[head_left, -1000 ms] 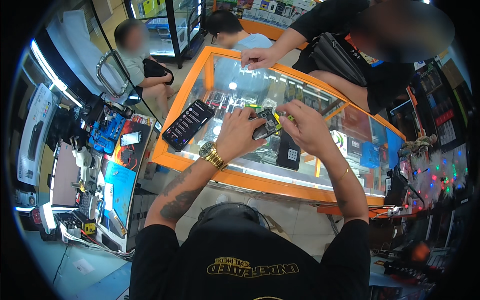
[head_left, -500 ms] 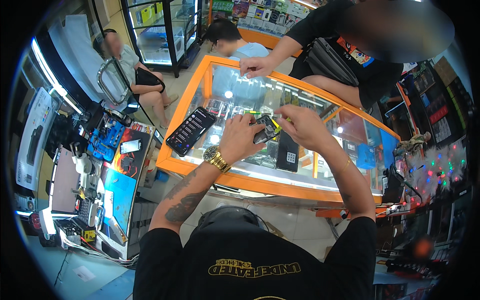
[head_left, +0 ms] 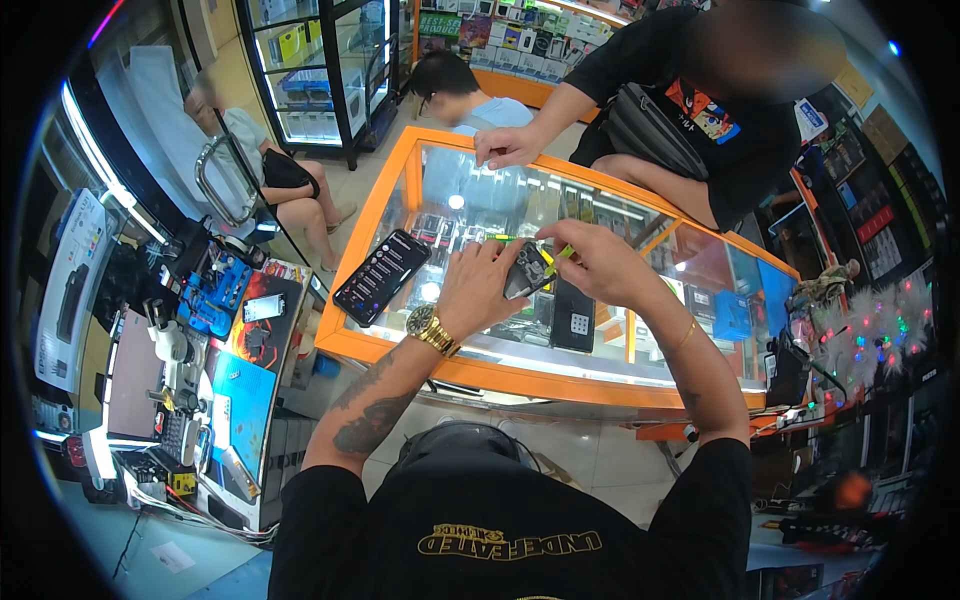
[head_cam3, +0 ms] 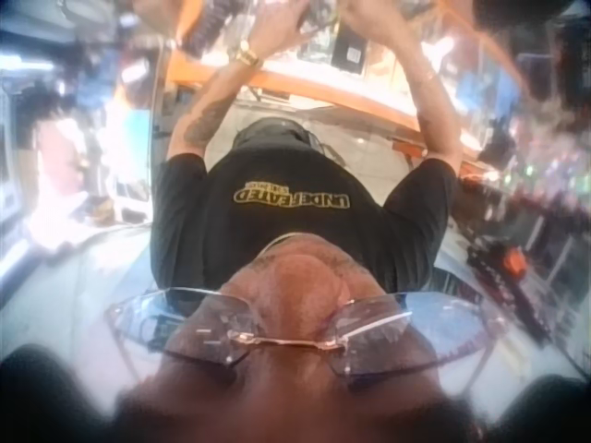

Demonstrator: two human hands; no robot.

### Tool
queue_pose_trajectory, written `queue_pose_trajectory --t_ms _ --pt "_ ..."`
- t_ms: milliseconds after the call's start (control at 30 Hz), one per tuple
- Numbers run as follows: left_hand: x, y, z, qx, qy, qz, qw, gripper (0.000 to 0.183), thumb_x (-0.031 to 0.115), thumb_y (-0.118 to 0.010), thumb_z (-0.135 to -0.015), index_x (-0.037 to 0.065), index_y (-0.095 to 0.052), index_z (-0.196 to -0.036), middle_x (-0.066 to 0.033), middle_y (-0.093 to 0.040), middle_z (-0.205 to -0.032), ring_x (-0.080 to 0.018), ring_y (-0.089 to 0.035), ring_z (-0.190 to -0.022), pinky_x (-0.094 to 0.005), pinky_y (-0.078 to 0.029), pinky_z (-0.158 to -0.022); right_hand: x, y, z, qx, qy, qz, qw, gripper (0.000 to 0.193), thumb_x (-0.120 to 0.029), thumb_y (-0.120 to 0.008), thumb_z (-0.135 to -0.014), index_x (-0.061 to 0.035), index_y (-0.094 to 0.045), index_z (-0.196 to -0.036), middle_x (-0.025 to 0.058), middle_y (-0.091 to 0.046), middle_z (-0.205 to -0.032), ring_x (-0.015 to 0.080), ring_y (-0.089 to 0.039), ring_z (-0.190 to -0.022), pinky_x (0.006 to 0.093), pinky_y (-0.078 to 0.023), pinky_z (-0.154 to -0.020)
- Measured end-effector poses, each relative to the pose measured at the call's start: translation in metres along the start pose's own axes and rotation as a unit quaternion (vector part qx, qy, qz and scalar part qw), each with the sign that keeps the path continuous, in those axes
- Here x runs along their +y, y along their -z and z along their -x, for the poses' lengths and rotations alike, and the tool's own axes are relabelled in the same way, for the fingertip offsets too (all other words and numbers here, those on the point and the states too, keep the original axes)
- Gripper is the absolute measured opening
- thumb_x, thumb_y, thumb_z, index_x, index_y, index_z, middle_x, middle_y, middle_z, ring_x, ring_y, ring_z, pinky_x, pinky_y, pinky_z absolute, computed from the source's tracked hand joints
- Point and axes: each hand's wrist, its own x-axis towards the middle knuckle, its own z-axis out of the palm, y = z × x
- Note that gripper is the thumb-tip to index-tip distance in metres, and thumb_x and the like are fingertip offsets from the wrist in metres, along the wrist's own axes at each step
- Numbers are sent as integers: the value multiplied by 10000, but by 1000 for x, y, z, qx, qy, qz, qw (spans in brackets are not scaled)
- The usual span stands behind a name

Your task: The person uses a green-handled screwdriver to remove screws from a disassembled mobile phone placed on a glass counter. They handle the phone casing and internal components, occasionally checking a smartphone screen, and continue unscrewing parts throughout the clip.

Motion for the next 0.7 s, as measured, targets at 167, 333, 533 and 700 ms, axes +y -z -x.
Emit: queue_pose_trajectory --t_ms 167,333,533,700 --pt "1 3 1 -8 5 4 1000 906 442 -885 -716 131 -518 -1484 -97 -598 -1181 -297 -558 -1118 -443 -431 -951 -6 -1 2 -12 -21 43 999 190 -158 -678 -934 -78 -694 -1106 174 -646 -666 374 -668 -674 446 -516 -677" --pt "3 7 -1 -25 5 8 1000 811 428 -875 -739 147 -579 -1439 -95 -597 -1220 -297 -552 -1159 -439 -424 -967 1 2 3 -12 -27 33 999 201 -136 -677 -924 -51 -704 -1104 181 -661 -705 363 -665 -665 432 -520 -660" --pt "-4 2 -2 78 -62 107 989 436 299 -831 -841 124 -744 -1231 -96 -716 -1166 -276 -643 -1068 -418 -486 -910 5 20 12 61 -103 -94 988 242 -135 -685 -952 -13 -699 -1161 128 -747 -894 200 -687 -645 339 -531 -629" --pt "-1 12 -10 81 -11 304 949 273 196 -837 -863 46 -799 -1088 -113 -794 -988 -219 -735 -867 -337 -557 -807 9 27 19 94 -141 -211 963 241 -138 -680 -954 -9 -699 -1157 39 -604 -691 94 -636 -646 276 -518 -630"
